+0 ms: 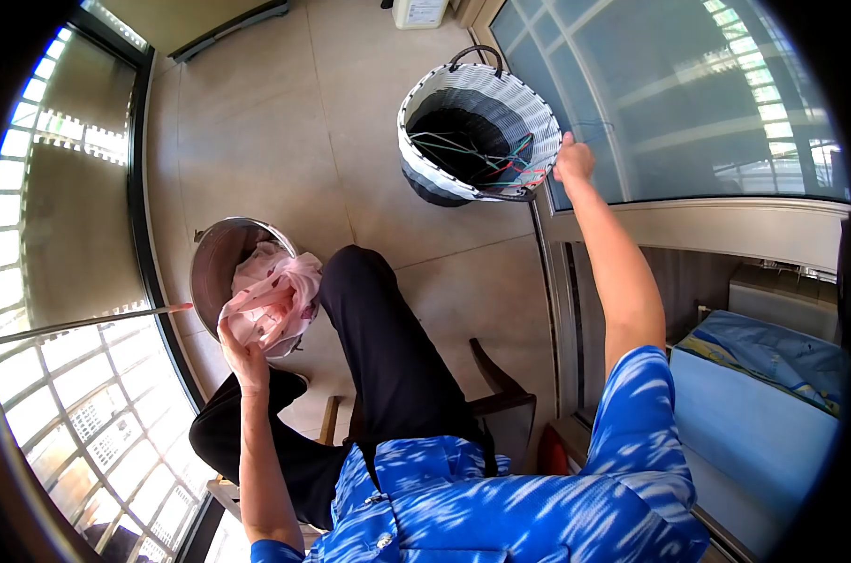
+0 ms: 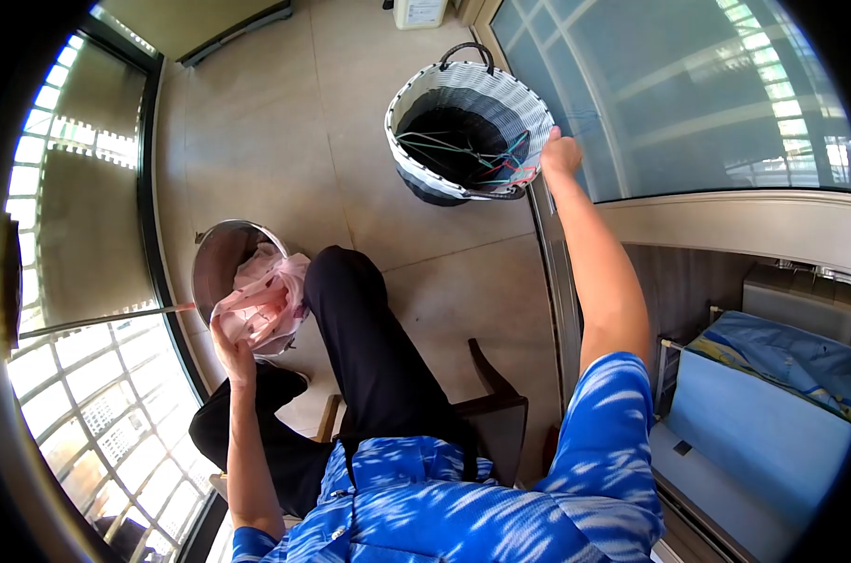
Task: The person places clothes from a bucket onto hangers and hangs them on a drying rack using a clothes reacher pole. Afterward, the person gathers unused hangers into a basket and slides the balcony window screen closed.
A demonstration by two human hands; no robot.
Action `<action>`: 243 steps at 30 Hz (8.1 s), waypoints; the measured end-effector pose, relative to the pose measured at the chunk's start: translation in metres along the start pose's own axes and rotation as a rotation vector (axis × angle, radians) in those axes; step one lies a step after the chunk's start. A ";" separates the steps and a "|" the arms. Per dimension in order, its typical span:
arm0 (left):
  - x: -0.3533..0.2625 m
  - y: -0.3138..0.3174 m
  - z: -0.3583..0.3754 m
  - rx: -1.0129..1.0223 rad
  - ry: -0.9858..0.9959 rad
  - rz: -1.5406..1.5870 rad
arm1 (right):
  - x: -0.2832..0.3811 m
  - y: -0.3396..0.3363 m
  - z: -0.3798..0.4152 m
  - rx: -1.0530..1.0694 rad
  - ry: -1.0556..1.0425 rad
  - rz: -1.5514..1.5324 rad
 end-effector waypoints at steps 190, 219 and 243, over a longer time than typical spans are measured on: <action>-0.188 0.074 -0.025 0.374 -0.213 0.904 | 0.330 -0.041 0.250 0.990 -0.516 -1.158; 0.243 0.116 -0.013 -0.016 -1.032 0.114 | 0.357 0.106 0.443 1.170 0.154 -1.075; -0.148 -0.190 -0.089 -0.204 -0.010 1.063 | 0.360 0.097 0.415 1.136 -0.135 -0.894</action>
Point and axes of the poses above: each hand's wrist, its own z-axis away from the middle knuckle, its own y-axis out of the palm, x = y × z, the point moved 6 cm from there along -z, towards the middle knuckle, and after that the axes turned 7 degrees about -y, right-handed, at the moved point
